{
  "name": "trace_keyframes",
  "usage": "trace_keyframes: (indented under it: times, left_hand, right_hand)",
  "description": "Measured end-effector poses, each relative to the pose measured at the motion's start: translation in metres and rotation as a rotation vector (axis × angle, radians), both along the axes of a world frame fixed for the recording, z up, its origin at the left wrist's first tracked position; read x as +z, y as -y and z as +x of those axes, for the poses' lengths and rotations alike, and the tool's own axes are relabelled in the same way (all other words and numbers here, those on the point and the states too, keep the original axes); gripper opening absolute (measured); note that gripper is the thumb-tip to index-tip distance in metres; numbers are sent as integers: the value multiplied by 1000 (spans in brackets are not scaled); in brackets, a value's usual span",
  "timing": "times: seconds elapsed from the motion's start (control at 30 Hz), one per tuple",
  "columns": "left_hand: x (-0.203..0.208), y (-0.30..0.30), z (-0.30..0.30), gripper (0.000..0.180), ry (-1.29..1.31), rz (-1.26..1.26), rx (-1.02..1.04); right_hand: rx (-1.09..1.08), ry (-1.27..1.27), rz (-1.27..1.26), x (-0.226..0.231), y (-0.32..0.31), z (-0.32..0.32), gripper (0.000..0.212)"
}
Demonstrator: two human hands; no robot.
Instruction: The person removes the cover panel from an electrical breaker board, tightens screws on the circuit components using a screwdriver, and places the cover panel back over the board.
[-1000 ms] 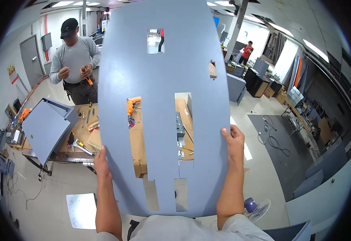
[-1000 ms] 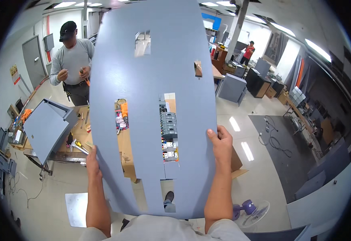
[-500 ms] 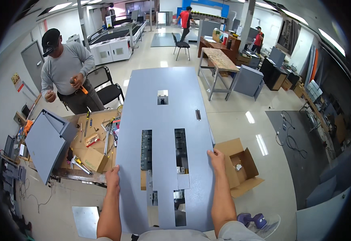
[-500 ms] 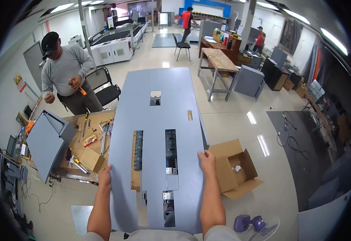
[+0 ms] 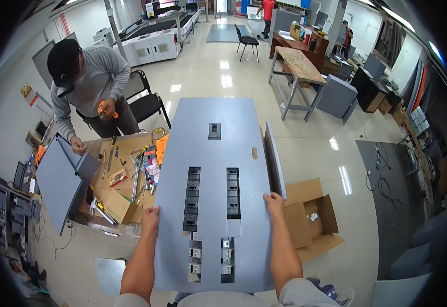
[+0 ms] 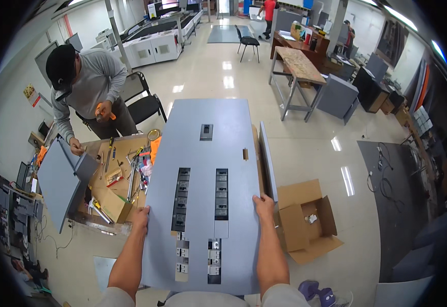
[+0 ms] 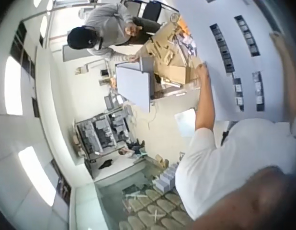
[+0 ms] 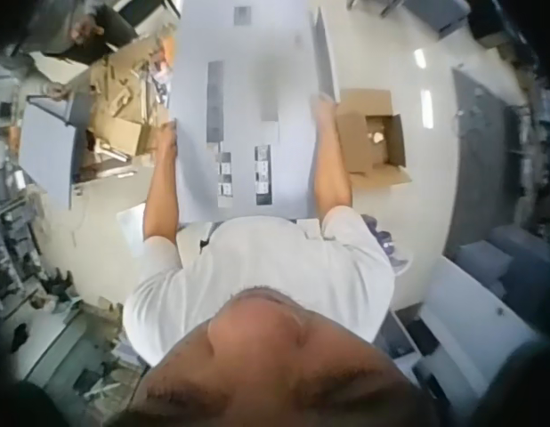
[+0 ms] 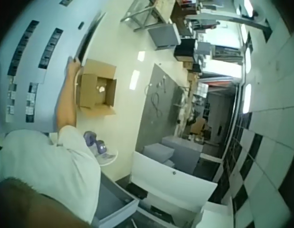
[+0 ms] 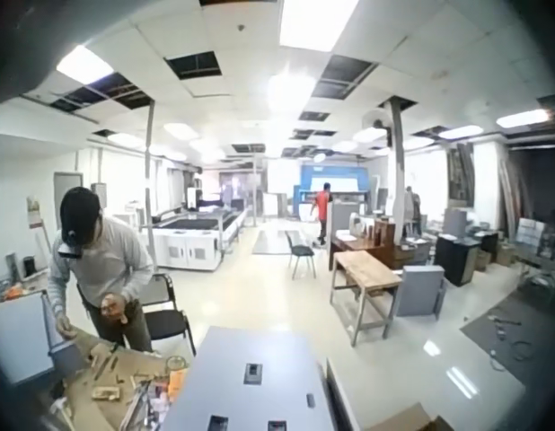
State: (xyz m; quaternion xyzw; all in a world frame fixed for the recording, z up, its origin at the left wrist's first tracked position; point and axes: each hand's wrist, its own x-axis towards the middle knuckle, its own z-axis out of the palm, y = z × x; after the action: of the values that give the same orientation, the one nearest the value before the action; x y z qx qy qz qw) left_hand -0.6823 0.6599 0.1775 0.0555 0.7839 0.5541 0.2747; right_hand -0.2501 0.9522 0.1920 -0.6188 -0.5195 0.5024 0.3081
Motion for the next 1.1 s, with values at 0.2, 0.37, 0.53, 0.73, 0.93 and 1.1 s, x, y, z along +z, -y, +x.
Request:
trace_keyframes:
  times: [0.2, 0.37, 0.53, 0.73, 0.93, 1.1]
  left_hand:
    - [-18, -22, -13, 25, 121, 12, -99]
    - [-34, -7, -11, 32, 166, 47, -94]
    - [-17, 35, 3, 50, -25, -99, -366]
    - [-4, 152, 52, 55, 8, -204, -335]
    - [-32, 192, 93, 37, 4, -64, -284]
    - [-43, 192, 96, 39, 55, -21, -314]
  right_hand:
    - [45, 92, -3, -26, -33, -11, 40]
    - [102, 214, 90, -37, -10, -11, 54]
    - [182, 276, 65, -55, 47, 39, 66]
    - [157, 243, 67, -44, 180, 90, 50]
    - [113, 229, 64, -44, 227, 117, 41]
    - [23, 292, 93, -50, 240, 123, 43]
